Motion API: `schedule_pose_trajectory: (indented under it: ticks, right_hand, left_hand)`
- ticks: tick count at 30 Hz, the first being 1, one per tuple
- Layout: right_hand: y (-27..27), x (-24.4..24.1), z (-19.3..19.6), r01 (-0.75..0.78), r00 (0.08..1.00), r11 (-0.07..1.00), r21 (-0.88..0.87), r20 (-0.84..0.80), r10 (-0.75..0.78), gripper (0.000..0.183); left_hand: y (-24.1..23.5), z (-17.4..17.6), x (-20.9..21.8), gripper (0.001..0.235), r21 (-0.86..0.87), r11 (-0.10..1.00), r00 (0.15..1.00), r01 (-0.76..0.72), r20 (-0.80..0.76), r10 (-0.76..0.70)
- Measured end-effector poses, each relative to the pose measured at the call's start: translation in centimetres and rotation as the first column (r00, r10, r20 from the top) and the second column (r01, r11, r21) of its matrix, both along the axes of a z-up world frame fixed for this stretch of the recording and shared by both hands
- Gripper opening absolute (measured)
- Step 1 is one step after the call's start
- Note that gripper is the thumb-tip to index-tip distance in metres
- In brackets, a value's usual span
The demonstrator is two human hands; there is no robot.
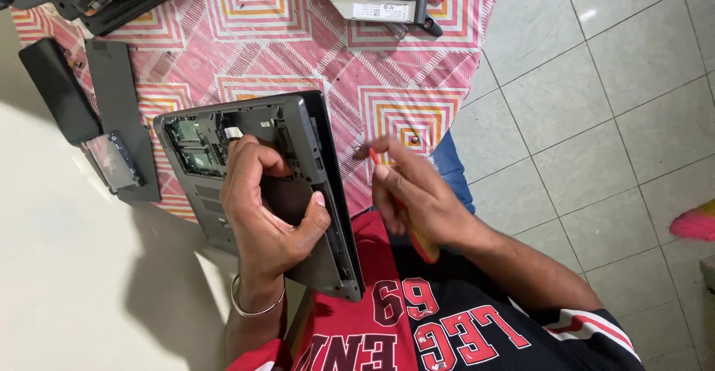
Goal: The person disassembles a laptop by removing the back cover and internal components. They use a screwdriver to unscrew the casing and remove the hard drive, placing it on the table.
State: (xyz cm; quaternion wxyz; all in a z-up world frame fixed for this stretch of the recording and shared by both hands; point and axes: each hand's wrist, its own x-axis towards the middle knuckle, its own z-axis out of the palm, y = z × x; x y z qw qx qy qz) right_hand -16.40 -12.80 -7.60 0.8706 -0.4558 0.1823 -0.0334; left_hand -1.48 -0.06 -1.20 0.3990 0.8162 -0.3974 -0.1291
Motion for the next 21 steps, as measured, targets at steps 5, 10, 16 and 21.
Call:
schedule_pose_trajectory:
  ticks: [5, 10, 16, 21]
  right_hand:
    - [-1.8, 4.2, -5.8, 0.005, 0.969, 0.394, -0.919, -0.092, -0.228, 0.024]
    - [-1.9, 9.9, -9.3, -0.195, 0.918, -0.041, -0.980, -0.168, -0.359, 0.034]
    - [-4.0, 10.0, -10.5, 0.117, 0.931, -0.203, -0.972, 0.178, -0.318, 0.019]
    - [-5.6, 8.0, -10.1, 0.064, 0.867, -0.261, -0.963, 0.183, -0.464, 0.013]
  left_hand:
    - [0.2, 0.4, 0.1, 0.032, -0.016, 1.000, 1.000, -0.018, 0.003, 0.018]
    - [-0.3, -0.1, 0.1, 0.031, -0.041, 0.999, 0.999, -0.028, 0.018, 0.028]
    - [-0.6, -0.4, 0.4, 0.032, -0.018, 0.999, 0.997, -0.048, 0.060, 0.049]
    - [-0.7, -0.3, 0.8, 0.034, -0.016, 0.999, 0.997, -0.044, 0.061, 0.045]
